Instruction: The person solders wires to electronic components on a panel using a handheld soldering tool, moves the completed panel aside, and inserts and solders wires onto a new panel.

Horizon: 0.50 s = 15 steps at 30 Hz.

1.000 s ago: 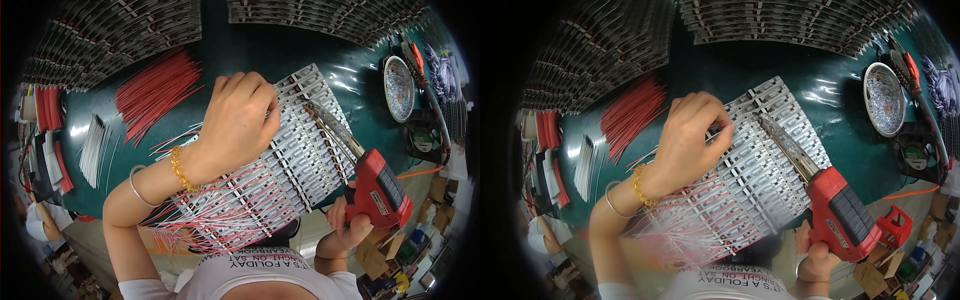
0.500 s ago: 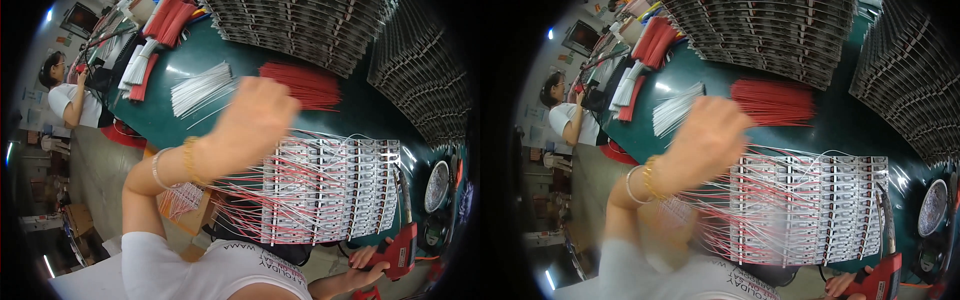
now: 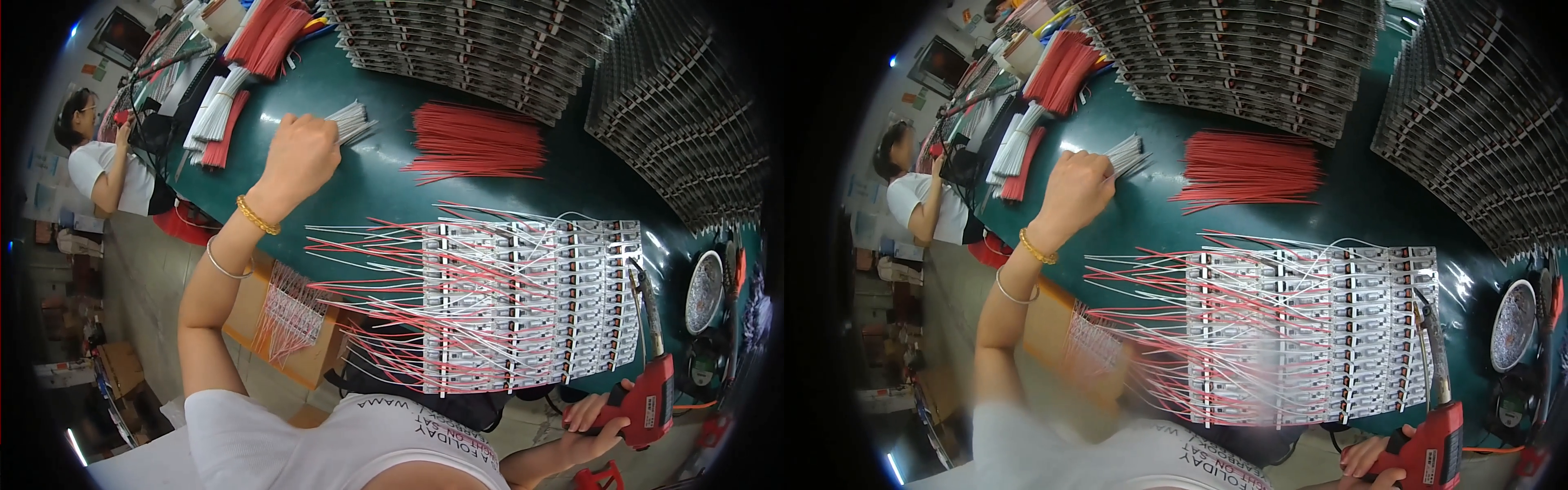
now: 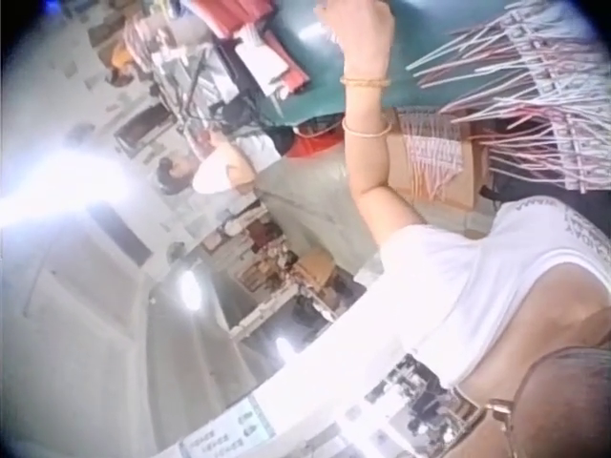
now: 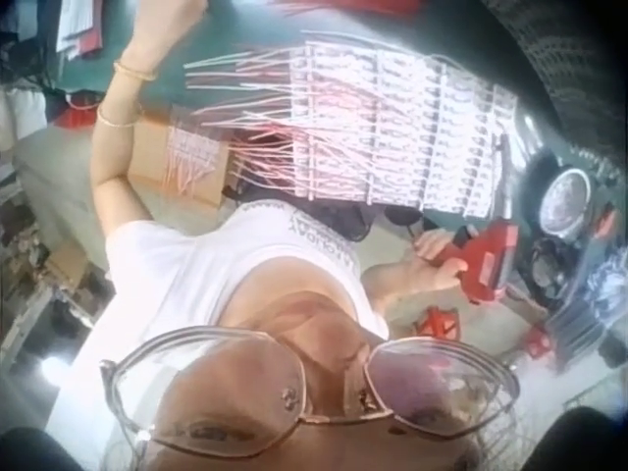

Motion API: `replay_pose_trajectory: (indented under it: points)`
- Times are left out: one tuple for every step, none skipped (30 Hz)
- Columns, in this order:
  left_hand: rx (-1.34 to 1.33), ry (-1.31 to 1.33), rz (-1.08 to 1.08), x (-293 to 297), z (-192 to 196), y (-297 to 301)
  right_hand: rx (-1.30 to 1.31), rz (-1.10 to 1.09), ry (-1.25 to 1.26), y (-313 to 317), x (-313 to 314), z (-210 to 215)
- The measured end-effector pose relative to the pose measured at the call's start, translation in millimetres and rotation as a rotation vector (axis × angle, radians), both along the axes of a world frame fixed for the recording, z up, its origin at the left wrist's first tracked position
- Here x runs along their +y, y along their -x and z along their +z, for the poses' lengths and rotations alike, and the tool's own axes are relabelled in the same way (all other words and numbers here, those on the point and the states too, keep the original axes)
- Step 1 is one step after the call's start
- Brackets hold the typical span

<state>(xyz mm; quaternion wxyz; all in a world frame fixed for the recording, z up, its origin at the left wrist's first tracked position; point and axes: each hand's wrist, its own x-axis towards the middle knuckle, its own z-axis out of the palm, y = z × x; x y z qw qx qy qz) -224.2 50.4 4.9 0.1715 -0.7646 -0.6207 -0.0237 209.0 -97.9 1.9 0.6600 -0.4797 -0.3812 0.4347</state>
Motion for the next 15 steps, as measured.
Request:
replay_pose_trajectory:
  points:
    - [-0.085,0.018,0.035,-3,3,3,0.002,-0.01,0.001,0,-1,0]
    - [-0.169,0.037,0.07,-6,6,4,0.004,-0.021,0.002,-1,-2,-1]
    - [-0.165,0.039,0.065,-8,9,4,0.008,-0.026,0.004,-3,-2,-2]
    - [-0.237,0.02,0.088,-10,12,3,0.02,-0.013,0.004,-5,-3,-3]
    - [-0.309,0.001,0.111,-12,16,1,0.032,-0.001,0.006,-7,-4,-5]
    - [-0.306,0.003,0.104,-12,20,-3,0.035,-0.009,0.007,-9,-5,-6]
    - [-0.483,0.002,0.104,-9,22,-9,0.051,-0.005,0.002,-11,-5,-6]
    - [-0.66,0.005,0.102,-5,25,-17,0.066,-0.003,-0.003,-12,-5,-5]
    - [-0.752,0.034,0.108,-3,28,-26,0.058,-0.024,-0.001,-14,-5,-3]
    - [-0.749,0.044,0.1,-5,31,-35,0.063,-0.002,-0.005,-15,-3,-8]
    - [-0.932,0.147,0.138,-5,35,-48,0.058,0.004,-0.007,-15,-3,-8]
    - [-1.113,0.258,0.176,-5,40,-62,0.049,-0.026,0.0,-16,-3,-9]
    - [-1.19,0.322,0.142,-5,42,-80,0.07,0.016,-0.007,-18,-5,-11]
    - [-1.207,0.359,0.111,-4,43,-100,0.086,0.056,-0.011,-22,-7,-12]
    - [-1.282,0.439,0.063,-4,43,-120,0.067,0.052,0.0,-22,-7,-12]
